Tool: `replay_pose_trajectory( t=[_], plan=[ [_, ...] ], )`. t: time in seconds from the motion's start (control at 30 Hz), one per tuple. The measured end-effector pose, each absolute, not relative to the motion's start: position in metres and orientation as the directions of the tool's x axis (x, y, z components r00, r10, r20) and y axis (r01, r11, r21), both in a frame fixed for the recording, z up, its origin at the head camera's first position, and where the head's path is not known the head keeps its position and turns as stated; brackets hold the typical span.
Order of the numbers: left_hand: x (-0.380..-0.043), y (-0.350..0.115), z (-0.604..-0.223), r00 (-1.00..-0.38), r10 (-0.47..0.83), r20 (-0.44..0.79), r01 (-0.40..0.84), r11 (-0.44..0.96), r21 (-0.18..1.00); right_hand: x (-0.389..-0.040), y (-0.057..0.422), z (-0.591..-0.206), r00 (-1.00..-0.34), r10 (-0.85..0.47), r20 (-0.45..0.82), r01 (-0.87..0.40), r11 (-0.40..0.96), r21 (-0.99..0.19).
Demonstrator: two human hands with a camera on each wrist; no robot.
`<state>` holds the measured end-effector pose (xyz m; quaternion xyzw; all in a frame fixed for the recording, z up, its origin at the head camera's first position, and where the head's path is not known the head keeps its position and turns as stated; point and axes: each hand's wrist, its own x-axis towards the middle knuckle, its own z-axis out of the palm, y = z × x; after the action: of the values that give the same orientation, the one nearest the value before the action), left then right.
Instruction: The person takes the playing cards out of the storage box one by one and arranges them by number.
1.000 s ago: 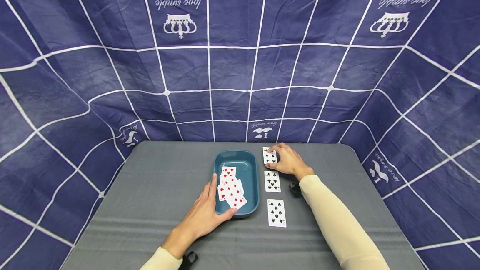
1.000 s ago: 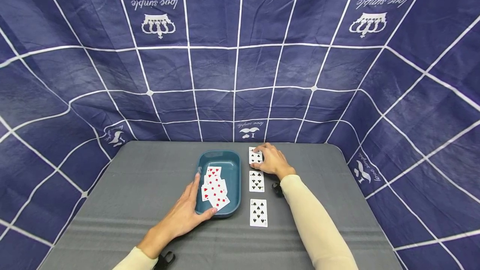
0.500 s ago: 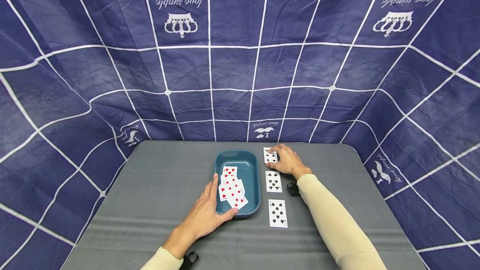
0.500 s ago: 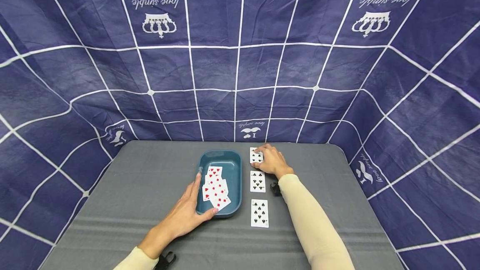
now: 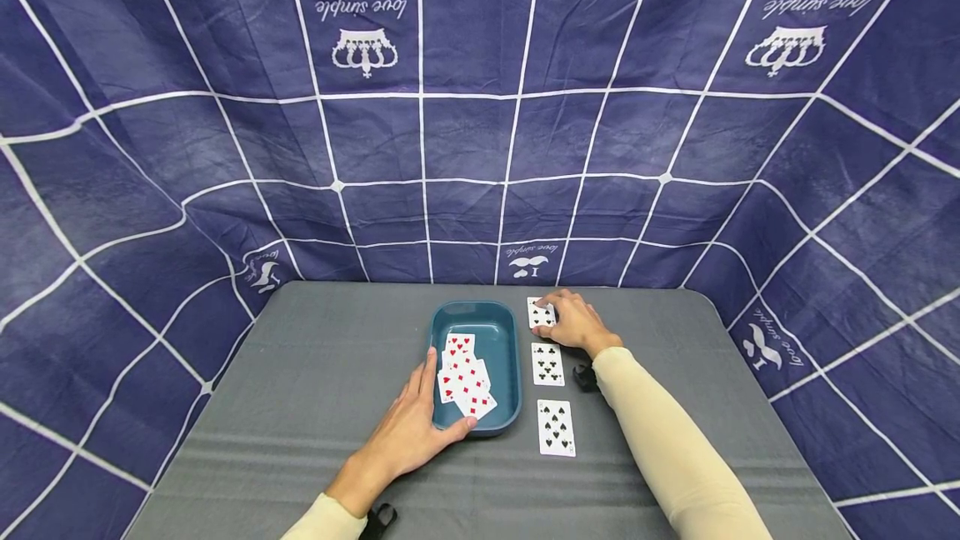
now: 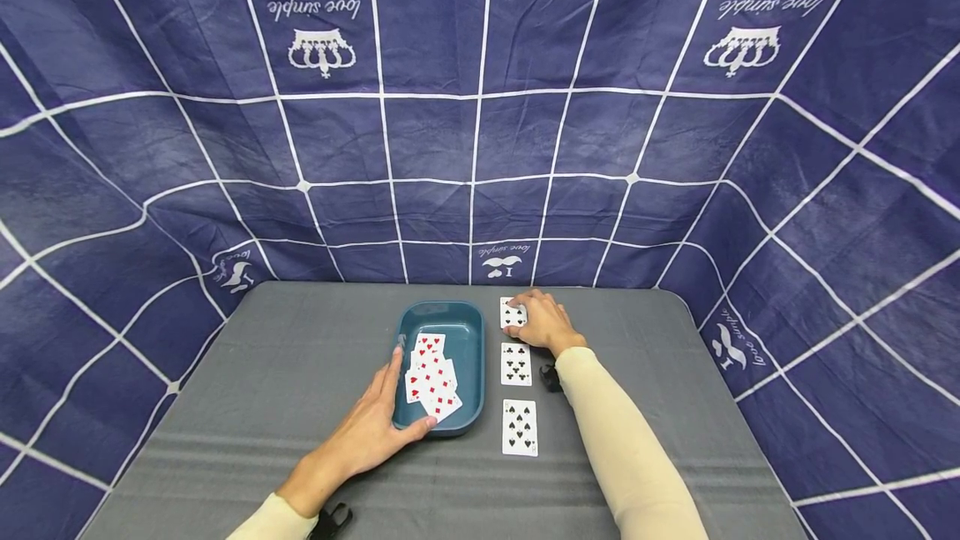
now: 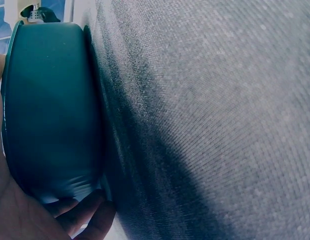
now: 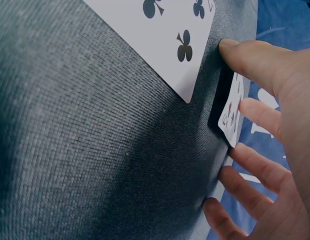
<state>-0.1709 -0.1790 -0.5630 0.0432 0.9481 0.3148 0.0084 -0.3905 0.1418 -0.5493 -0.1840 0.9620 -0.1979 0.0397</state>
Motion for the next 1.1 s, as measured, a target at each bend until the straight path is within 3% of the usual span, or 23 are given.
replay_pose_trajectory(
  t=[1.1],
  plan=[
    [-0.1704,-0.1778,-0.5645,-0.996,0.083,0.021,0.079,0.804,0.589,-0.3919,0.1411,-0.5504,-0.933,-0.36,-0.024,-0.327,0.872,-0.365]
  ],
)
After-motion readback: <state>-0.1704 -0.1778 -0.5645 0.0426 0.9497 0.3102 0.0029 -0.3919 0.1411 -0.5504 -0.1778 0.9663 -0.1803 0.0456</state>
